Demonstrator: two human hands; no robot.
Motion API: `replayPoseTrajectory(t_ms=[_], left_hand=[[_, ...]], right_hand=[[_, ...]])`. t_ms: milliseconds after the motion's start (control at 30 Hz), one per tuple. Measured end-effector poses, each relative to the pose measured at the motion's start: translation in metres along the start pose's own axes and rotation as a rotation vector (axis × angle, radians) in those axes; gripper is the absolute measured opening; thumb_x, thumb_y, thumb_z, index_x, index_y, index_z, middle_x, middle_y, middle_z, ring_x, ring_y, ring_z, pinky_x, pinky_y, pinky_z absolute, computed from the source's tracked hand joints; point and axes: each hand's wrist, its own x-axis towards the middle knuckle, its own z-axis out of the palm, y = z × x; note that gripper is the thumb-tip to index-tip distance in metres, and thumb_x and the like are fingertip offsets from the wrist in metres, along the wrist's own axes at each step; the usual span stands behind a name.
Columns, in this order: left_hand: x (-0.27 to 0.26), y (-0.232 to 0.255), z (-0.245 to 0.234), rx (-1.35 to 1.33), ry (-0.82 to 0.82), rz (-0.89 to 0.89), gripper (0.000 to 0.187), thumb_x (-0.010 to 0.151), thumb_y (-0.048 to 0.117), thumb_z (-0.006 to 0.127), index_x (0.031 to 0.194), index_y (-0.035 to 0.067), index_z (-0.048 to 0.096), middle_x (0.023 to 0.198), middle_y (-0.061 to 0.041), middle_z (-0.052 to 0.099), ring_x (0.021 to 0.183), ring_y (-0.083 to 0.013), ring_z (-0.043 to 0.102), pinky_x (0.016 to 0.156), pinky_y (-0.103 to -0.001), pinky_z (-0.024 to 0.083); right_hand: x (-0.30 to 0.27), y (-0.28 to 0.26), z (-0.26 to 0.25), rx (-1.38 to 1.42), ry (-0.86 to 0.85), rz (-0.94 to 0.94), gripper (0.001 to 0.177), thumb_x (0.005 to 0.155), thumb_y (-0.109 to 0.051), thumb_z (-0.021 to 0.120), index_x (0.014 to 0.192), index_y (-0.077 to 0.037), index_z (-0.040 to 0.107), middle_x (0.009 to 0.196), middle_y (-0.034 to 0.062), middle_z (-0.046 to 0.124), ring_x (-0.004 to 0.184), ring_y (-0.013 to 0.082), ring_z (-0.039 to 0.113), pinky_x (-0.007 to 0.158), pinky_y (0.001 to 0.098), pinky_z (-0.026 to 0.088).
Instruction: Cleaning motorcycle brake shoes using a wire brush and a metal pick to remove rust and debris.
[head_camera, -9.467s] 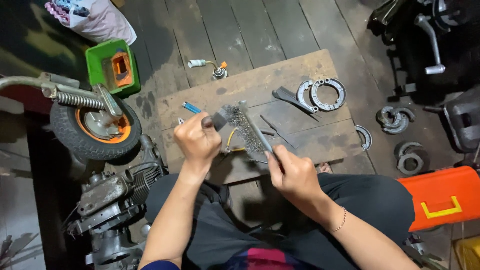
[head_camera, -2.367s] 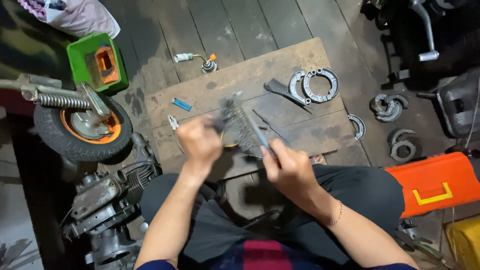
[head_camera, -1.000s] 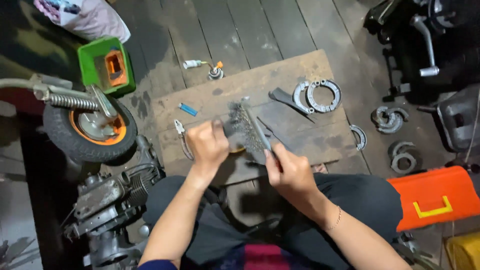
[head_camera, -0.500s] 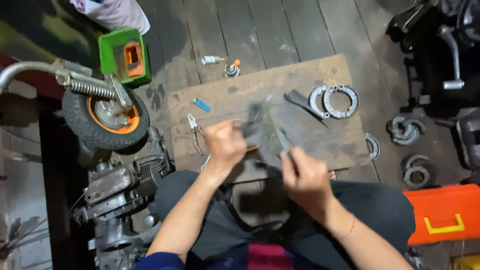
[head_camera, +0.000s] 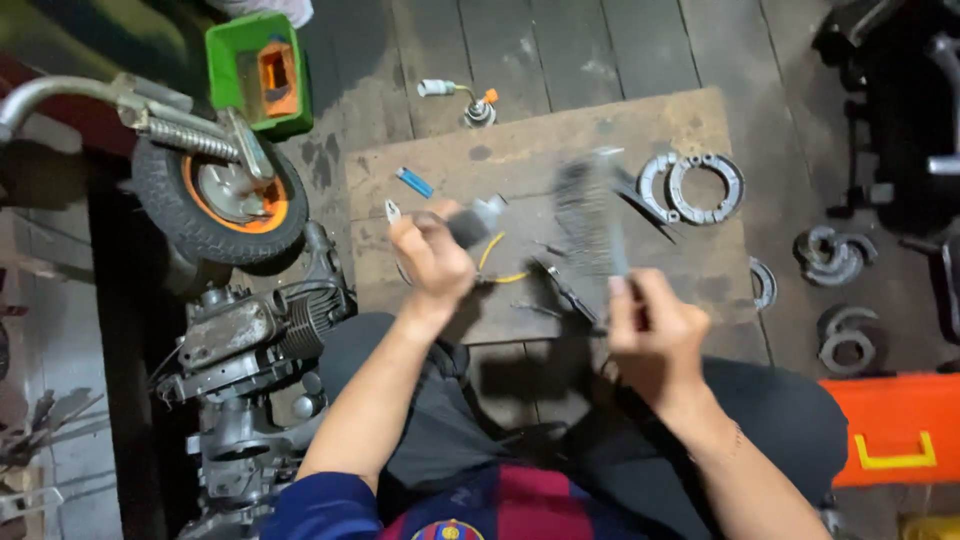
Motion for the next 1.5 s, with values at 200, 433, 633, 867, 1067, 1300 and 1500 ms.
replayPoseTrajectory(t_ms=[200,433,633,867,1067,1300,1500], left_hand=[[-0.010,-0.006,-0.017,-0.122,-0.343,-0.298,0.070,0.109,0.040,0.010,0.048,0.024,0.042,0.038,0.010,0.039,0.032,-0.0149,0.039,0.039,-0.023,0.041],[-0.012,0.000,-0.018,-0.186,-0.364,-0.352,0.071,0.110,0.045,0.013,0.048,0.023,0.040,0.038,0.007,0.036,0.034,-0.0169,0.038,0.041,-0.022,0.040],[0.021,0.036,-0.021,-0.298,-0.388,-0.897,0.077,0.111,0.051,0.010,0.053,0.015,0.047,0.049,0.003,0.046,0.054,-0.0139,0.046,0.062,-0.024,0.044],[-0.009,0.011,-0.019,-0.279,-0.366,-1.023,0.081,0.112,0.056,0.017,0.057,0.014,0.058,0.058,0.000,0.052,0.060,-0.0167,0.050,0.070,-0.022,0.042],[-0.005,0.012,-0.022,-0.235,-0.396,-1.041,0.082,0.112,0.056,0.015,0.058,0.014,0.060,0.058,-0.001,0.054,0.061,-0.0164,0.052,0.074,-0.024,0.046],[-0.036,-0.014,-0.023,-0.177,-0.437,-1.035,0.085,0.113,0.055,0.012,0.058,0.016,0.064,0.057,0.001,0.054,0.058,-0.0148,0.053,0.072,-0.022,0.046],[0.000,0.002,-0.019,0.028,-0.467,-0.373,0.074,0.115,0.035,0.013,0.050,0.018,0.041,0.040,-0.003,0.043,0.040,-0.0265,0.050,0.052,-0.028,0.045]], right_hand=[[0.016,0.000,-0.017,0.244,0.038,0.133,0.024,0.106,-0.008,0.063,0.082,-0.012,0.067,0.044,-0.0019,0.058,0.039,0.0178,0.062,0.046,0.0240,0.048],[0.018,-0.007,-0.015,0.315,0.010,0.151,0.024,0.106,-0.004,0.059,0.083,-0.005,0.068,0.043,0.0047,0.057,0.037,0.0196,0.061,0.043,0.0263,0.048],[0.016,-0.003,-0.013,0.292,0.015,0.128,0.023,0.107,-0.003,0.060,0.086,-0.003,0.069,0.045,0.0056,0.059,0.038,0.0205,0.062,0.045,0.0262,0.048],[0.014,0.000,-0.008,0.254,0.040,0.123,0.022,0.104,-0.009,0.063,0.084,-0.008,0.070,0.043,0.0036,0.058,0.039,0.0242,0.062,0.045,0.0279,0.048],[0.012,-0.003,-0.006,0.237,0.031,0.131,0.021,0.104,-0.014,0.062,0.084,-0.013,0.071,0.038,0.0033,0.048,0.035,0.0234,0.054,0.044,0.0258,0.043],[0.014,-0.007,-0.001,0.253,0.037,0.123,0.019,0.100,-0.012,0.065,0.082,-0.014,0.071,0.035,0.0033,0.041,0.032,0.0240,0.047,0.043,0.0258,0.041],[0.010,-0.009,0.000,0.218,0.017,0.090,0.017,0.099,-0.012,0.065,0.083,-0.015,0.070,0.039,0.0041,0.046,0.035,0.0259,0.053,0.044,0.0275,0.045]])
